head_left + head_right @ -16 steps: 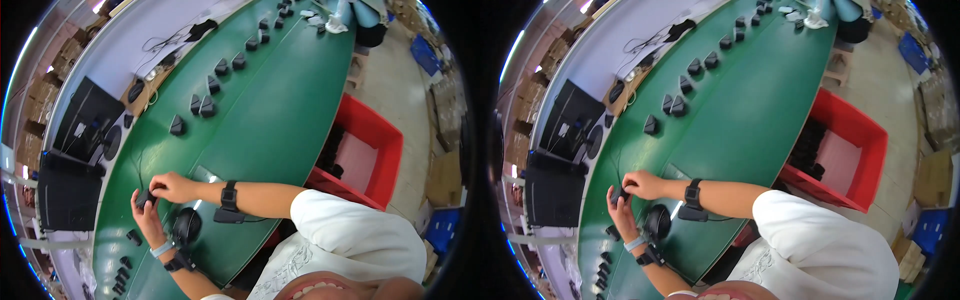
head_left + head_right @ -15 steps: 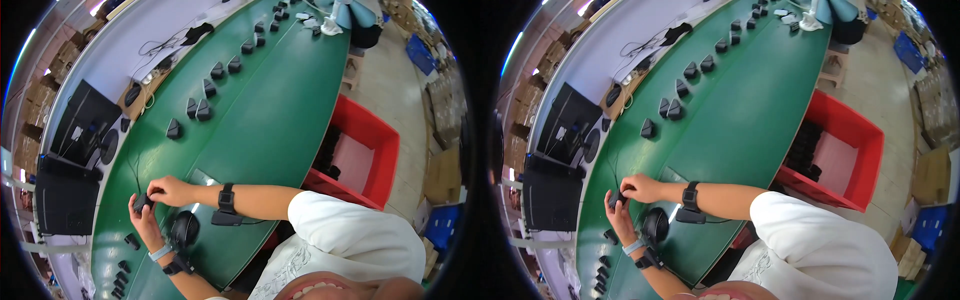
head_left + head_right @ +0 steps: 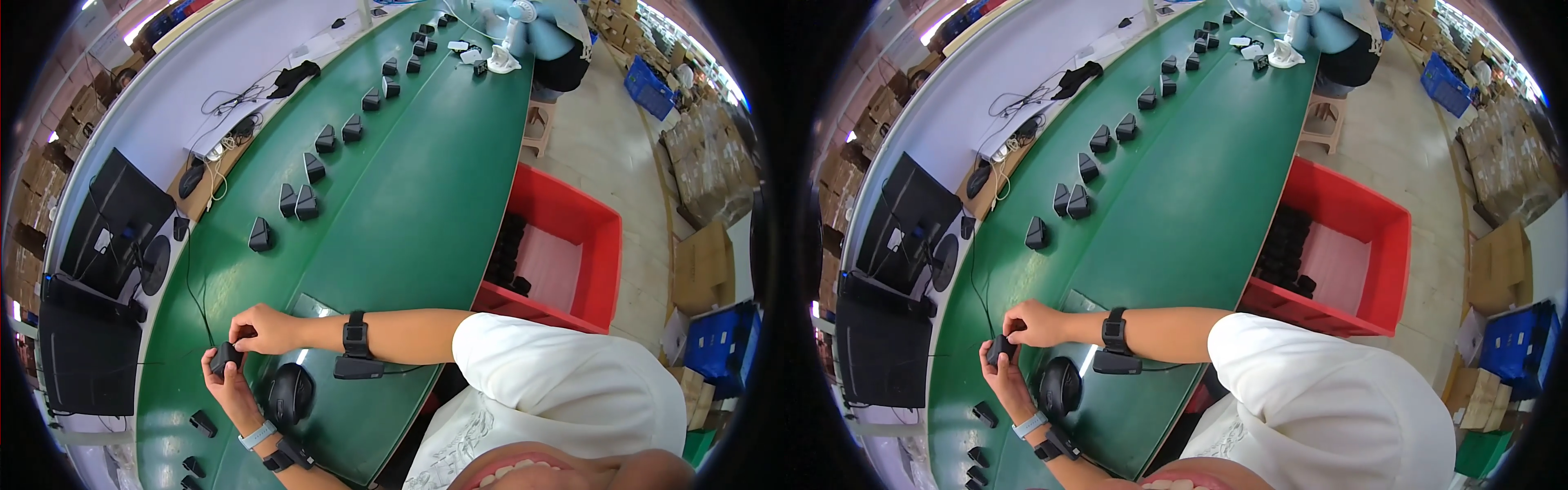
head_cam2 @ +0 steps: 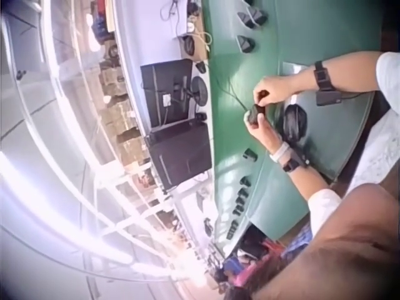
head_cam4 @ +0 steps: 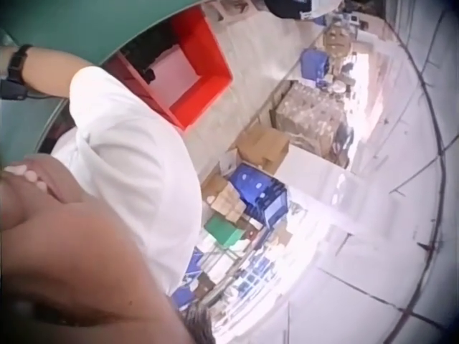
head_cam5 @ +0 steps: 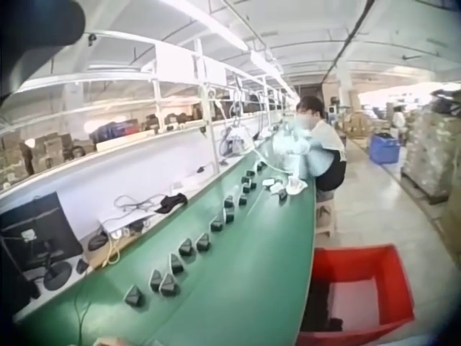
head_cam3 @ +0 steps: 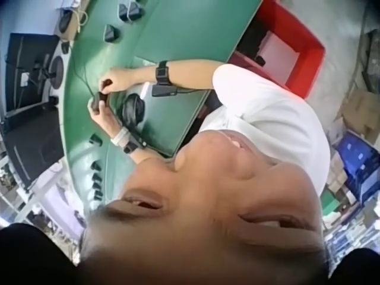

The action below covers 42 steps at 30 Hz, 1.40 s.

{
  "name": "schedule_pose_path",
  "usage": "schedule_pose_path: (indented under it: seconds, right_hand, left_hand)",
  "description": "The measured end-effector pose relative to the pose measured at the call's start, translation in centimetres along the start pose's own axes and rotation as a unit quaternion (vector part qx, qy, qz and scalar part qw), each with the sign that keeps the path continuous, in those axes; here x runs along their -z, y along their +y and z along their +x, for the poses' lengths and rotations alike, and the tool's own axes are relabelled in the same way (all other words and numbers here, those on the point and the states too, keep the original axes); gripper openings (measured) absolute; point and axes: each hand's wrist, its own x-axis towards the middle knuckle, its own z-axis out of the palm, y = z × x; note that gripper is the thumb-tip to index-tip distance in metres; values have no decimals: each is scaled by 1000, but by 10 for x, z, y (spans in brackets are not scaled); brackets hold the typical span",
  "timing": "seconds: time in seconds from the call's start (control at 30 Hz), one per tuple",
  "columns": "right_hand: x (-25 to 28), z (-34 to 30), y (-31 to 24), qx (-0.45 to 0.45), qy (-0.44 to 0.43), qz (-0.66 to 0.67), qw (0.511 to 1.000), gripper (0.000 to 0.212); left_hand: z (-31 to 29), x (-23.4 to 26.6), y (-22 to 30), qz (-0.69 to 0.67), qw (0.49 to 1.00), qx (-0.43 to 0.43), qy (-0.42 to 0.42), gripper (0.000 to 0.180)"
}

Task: The person picks up a charging dock and a mouse, connects the dock to a cable, and then places the mouse onto the dock to test it. After checking the connection, they remove the mouse and dock, separate them, and place the dock back onto the green workbench.

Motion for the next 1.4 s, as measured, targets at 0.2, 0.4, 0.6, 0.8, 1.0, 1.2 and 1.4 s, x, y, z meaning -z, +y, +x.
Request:
schedule_pose_path:
  seconds: [0.2, 0.4, 0.6, 0.8, 1.0, 1.2, 1.4]
  right_hand:
    - [3, 1, 0, 5, -1, -15, 1000, 12]
    - [5, 4, 0, -21, 0, -54, 998, 13]
    - [2, 3, 1, -15, -17, -34, 999, 16]
    - [4, 6, 8, -24, 14, -36, 999, 18]
    - [0, 9, 10, 41, 11, -106, 994, 17]
    - [9, 2, 2, -14, 56, -140, 988, 21]
    - [0, 10, -9, 185, 165, -288, 925, 34]
  left_hand:
    - [1, 1, 1, 10, 1000, 12, -8, 45]
    - [-2, -12, 8, 60, 998, 19, 3, 42]
    - [1, -8, 2, 93, 995, -13, 21, 40]
    - [2, -8, 6, 124, 991, 35, 32, 28]
    - [1, -11, 12, 81, 993, 7, 84, 24]
    - [3, -28, 7, 209, 976, 31, 55, 23]
    - [7, -16, 11, 131, 984, 66, 97, 23]
